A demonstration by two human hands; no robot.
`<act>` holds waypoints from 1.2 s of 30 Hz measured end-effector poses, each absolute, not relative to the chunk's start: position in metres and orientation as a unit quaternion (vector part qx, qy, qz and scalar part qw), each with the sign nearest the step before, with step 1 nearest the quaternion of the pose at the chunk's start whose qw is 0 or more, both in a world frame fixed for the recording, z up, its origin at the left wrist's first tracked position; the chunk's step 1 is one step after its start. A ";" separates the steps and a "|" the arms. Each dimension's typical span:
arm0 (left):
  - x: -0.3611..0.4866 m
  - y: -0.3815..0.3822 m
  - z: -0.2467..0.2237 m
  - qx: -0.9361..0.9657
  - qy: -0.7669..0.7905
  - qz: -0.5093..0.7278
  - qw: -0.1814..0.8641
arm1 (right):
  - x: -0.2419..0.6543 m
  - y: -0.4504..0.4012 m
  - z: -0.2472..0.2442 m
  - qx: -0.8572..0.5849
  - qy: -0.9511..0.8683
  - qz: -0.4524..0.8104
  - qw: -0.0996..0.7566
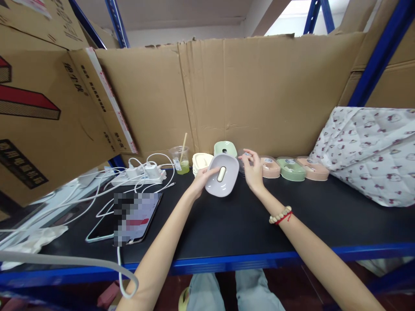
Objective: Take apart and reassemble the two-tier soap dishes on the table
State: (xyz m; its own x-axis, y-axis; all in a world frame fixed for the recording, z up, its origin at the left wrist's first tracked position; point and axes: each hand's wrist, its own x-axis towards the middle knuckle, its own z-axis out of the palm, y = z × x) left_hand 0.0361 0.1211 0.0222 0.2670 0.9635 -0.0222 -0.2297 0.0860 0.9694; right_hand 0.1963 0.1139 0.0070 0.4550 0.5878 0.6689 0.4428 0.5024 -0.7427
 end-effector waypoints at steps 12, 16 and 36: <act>0.030 0.117 0.041 0.290 0.309 0.575 0.700 | 0.248 0.135 -0.020 -0.683 -0.575 -0.106 0.437; 0.029 0.116 0.043 0.273 0.278 0.556 0.734 | 0.247 0.133 -0.018 -0.707 -0.570 -0.074 0.413; 0.031 0.117 0.038 0.330 0.272 0.548 0.719 | 0.258 0.141 -0.023 -0.626 -0.575 -0.138 0.508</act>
